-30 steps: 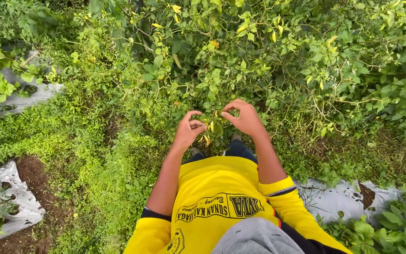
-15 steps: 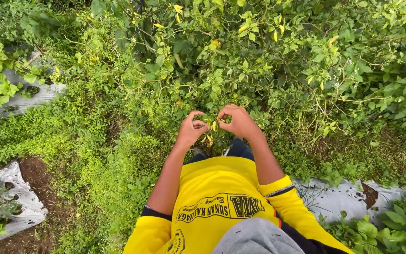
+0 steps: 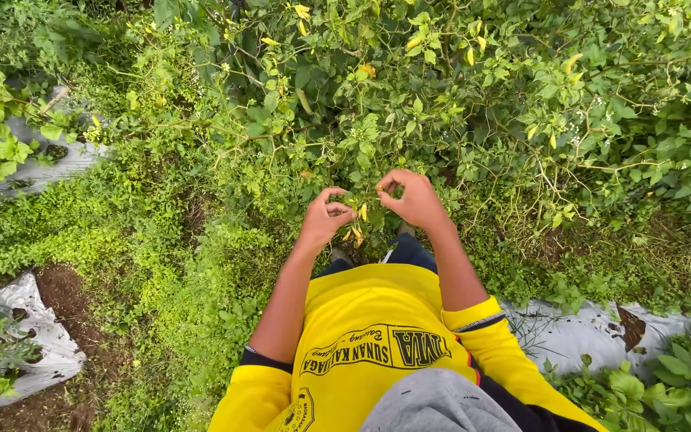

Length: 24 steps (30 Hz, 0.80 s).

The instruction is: Harvesting small chili peppers from a plant in a field.

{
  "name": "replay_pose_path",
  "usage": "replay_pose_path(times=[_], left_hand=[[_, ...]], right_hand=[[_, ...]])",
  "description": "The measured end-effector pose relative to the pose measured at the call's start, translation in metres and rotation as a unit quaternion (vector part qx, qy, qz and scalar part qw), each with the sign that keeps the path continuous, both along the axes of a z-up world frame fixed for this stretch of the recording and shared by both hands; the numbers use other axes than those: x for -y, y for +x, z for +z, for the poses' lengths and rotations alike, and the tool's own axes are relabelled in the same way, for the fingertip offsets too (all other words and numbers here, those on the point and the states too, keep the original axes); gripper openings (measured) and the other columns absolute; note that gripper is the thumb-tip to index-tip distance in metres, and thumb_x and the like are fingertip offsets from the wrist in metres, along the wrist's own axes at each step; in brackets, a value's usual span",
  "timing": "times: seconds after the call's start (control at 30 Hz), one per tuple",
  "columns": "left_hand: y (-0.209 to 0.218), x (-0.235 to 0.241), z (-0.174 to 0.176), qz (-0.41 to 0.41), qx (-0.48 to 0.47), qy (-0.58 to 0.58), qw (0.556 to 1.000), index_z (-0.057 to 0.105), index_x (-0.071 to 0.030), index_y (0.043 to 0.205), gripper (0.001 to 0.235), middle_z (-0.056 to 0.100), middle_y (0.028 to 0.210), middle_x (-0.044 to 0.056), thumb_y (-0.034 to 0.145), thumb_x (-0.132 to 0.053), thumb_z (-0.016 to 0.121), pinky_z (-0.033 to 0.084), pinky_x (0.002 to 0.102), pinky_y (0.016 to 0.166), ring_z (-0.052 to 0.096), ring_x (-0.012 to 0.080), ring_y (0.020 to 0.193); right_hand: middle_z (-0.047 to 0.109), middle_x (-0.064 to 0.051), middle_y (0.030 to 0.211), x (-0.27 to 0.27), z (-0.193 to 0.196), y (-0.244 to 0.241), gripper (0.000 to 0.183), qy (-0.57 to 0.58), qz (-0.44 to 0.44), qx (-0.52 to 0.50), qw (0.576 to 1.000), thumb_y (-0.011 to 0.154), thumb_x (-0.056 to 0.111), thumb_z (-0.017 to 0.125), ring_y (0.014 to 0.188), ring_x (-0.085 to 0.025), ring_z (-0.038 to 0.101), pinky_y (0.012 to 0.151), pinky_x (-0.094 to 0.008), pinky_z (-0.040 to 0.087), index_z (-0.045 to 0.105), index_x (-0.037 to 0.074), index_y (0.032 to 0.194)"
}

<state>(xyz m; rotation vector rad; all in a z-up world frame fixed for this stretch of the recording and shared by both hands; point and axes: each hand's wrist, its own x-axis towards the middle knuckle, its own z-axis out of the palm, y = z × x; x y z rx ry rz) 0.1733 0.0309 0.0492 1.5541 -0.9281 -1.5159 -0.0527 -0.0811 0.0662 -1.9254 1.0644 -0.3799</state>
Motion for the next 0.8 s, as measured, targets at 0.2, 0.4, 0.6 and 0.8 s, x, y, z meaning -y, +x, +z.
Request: replay_pose_path(times=[0.2, 0.4, 0.6, 0.8], left_hand=[[-0.001, 0.007, -0.034, 0.052, -0.098, -0.001, 0.994, 0.049, 0.001, 0.147, 0.065, 0.078, 0.109, 0.022, 0.091, -0.004, 0.083, 0.057, 0.042, 0.097, 0.074, 0.0236, 0.101], [-0.012, 0.014, -0.032, 0.059, -0.127, 0.008, 0.99, 0.044, 0.004, 0.151, 0.076, 0.077, 0.111, 0.024, 0.088, -0.002, 0.086, 0.058, 0.042, 0.1, 0.073, 0.0253, 0.103], [-0.024, 0.022, -0.038, 0.034, -0.129, 0.003, 0.991, 0.05, 0.001, 0.146, 0.065, 0.078, 0.106, 0.02, 0.092, -0.005, 0.085, 0.062, 0.038, 0.088, 0.074, 0.0229, 0.101], [-0.033, 0.023, -0.039, 0.022, -0.098, -0.004, 0.995, 0.054, -0.002, 0.142, 0.063, 0.079, 0.102, 0.017, 0.089, -0.009, 0.089, 0.063, 0.04, 0.091, 0.076, 0.0216, 0.101]], right_hand=[[0.069, -0.016, 0.121, 0.0, 0.02, -0.019, 0.032, -0.011, -0.092, -0.056, 0.994, 0.103, 0.01, 0.077, 0.107, -0.03, 0.069, 0.088, -0.053, 0.06, 0.066, 0.004, 0.132], [0.075, -0.021, 0.113, -0.037, 0.033, -0.02, 0.019, 0.1, -0.022, -0.061, 0.993, 0.105, 0.008, 0.07, 0.105, -0.034, 0.074, 0.083, -0.056, 0.063, 0.075, 0.001, 0.121], [0.077, -0.022, 0.109, -0.049, 0.022, -0.011, 0.026, 0.134, -0.062, -0.032, 0.989, 0.104, 0.019, 0.077, 0.102, -0.032, 0.075, 0.085, -0.053, 0.062, 0.078, 0.0, 0.12], [0.081, -0.018, 0.103, -0.055, 0.023, -0.012, 0.03, 0.14, -0.079, -0.034, 0.986, 0.099, 0.025, 0.084, 0.096, -0.028, 0.077, 0.083, -0.049, 0.063, 0.081, 0.0, 0.116]])
